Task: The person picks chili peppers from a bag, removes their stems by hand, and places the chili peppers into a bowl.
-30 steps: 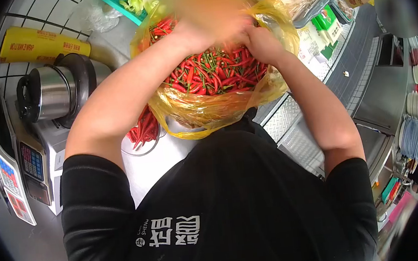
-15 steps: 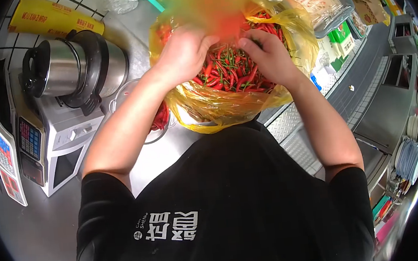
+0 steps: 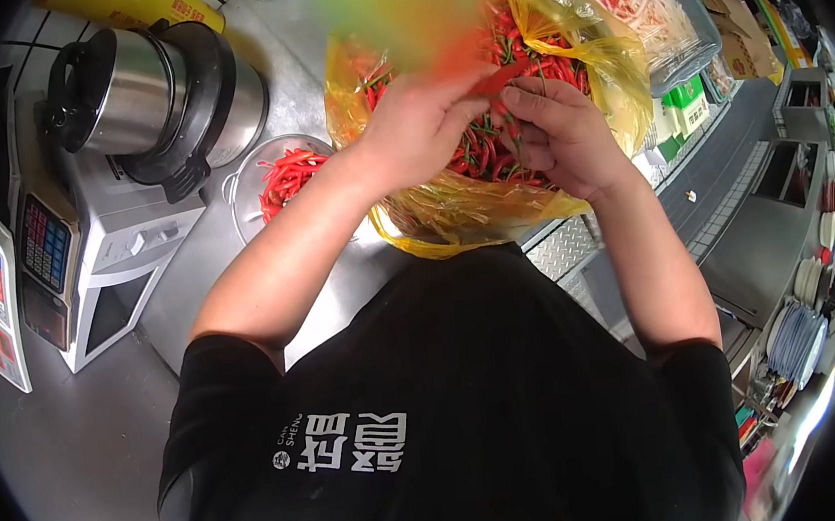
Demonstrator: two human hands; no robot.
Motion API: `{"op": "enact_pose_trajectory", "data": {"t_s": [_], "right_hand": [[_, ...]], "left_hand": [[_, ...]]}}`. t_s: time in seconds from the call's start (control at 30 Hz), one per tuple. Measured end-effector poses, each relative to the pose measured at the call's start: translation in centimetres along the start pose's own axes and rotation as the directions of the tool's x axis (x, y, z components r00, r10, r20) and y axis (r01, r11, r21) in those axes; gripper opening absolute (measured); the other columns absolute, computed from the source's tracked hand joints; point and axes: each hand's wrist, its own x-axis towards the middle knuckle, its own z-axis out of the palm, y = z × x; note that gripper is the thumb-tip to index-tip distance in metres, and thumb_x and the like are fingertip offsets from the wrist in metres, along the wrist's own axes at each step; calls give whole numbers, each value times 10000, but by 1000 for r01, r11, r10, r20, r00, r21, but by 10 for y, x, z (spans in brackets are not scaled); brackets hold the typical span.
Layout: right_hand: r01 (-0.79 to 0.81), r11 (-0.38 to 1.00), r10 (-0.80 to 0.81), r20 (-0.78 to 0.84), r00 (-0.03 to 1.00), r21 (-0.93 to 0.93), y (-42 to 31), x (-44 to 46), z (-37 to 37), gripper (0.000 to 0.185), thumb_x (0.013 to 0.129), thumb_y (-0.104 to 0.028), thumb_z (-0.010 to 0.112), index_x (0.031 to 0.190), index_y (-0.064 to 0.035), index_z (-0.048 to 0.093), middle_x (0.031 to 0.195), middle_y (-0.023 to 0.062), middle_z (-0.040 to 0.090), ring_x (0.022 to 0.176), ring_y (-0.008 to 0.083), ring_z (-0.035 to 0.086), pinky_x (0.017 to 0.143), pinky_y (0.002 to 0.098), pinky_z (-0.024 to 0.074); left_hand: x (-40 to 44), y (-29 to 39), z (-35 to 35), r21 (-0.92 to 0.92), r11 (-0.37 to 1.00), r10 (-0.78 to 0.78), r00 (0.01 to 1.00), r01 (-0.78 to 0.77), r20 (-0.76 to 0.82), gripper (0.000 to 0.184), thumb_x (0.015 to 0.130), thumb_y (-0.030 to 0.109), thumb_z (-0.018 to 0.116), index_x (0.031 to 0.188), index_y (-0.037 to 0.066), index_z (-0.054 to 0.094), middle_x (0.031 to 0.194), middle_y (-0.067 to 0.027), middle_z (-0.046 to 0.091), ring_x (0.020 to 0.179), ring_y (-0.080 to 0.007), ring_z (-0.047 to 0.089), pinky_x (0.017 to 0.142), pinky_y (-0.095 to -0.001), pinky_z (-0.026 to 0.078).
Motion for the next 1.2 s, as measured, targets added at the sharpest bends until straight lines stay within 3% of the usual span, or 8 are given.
{"op": "enact_pose_trajectory", "data": {"t_s": [0.07, 0.4, 0.73, 0.93, 1.0, 1.07, 1.13, 1.2], "right_hand": [[-32, 998, 33, -20, 999, 62, 0, -1, 4, 208, 965, -235, 575, 900, -44, 621, 619, -70, 432, 474, 25, 306, 424, 211, 212], [-228, 912, 227, 44, 973, 341, 8, 0, 11, 306, 1022, -308, 458, 936, -36, 569, 636, -19, 473, 442, 60, 339, 394, 211, 248], [-269, 762, 354, -30, 935, 588, 26, 3, 40, 211, 1015, -204, 375, 849, -139, 488, 613, -45, 384, 441, 53, 338, 396, 198, 252], [-196, 777, 232, 17, 973, 598, 42, 4, 35, 214, 1009, -180, 351, 854, -120, 487, 613, -38, 367, 453, 67, 326, 430, 210, 264], [-97, 938, 147, -128, 981, 334, 43, 2, 38, 191, 1008, -171, 377, 938, -89, 534, 624, -43, 389, 471, 52, 319, 442, 209, 267], [22, 992, 5, -214, 977, 121, 48, 3, 43, 195, 1012, -162, 394, 981, -62, 559, 645, -39, 437, 506, 46, 352, 464, 211, 289], [131, 986, -155, -262, 953, -106, 55, 7, 43, 209, 1016, -152, 411, 1024, -35, 585, 667, -35, 485, 542, 40, 385, 486, 214, 310], [407, 902, -433, -296, 852, -146, 63, 12, 40, 184, 995, -110, 479, 1085, -10, 604, 668, -28, 523, 583, 38, 442, 531, 213, 369]], "left_hand": [[-2, -2, 3, 100, 975, 200, 980, -198, -13, 281, 849, 7, 613, 1128, -16, 598, 898, -117, 647, 840, -229, 653, 730, -313, 500], [-20, -2, 9, -82, 997, -10, 993, 1, -119, 110, 828, -45, 621, 936, -25, 619, 912, -118, 578, 830, -243, 590, 733, -327, 477], [-37, -4, 28, -114, 987, 96, 984, -113, -151, 187, 798, -45, 663, 981, -13, 654, 1011, -114, 536, 902, -246, 578, 788, -315, 486], [-40, -6, 31, 1, 994, 104, 979, -105, -176, 167, 848, -65, 590, 996, 0, 633, 1048, -134, 548, 904, -238, 586, 762, -310, 501], [-42, -15, 38, -39, 999, 14, 963, -26, -269, 118, 905, -34, 545, 1010, -11, 595, 1001, -119, 580, 842, -185, 603, 713, -289, 507], [-43, -13, 41, -319, 924, -293, 928, 212, -230, 83, 955, 23, 523, 1011, 12, 583, 910, -72, 610, 708, -119, 596, 640, -238, 491], [-36, -12, 37, -756, 567, -629, 765, 327, -141, 95, 986, 87, 517, 1025, 48, 594, 825, -22, 618, 569, -62, 533, 534, -188, 435], [-34, -3, 28, -760, 551, -622, 777, 345, -98, 101, 990, 132, 529, 1017, 76, 609, 783, -8, 624, 517, -46, 481, 473, -176, 371]]}}
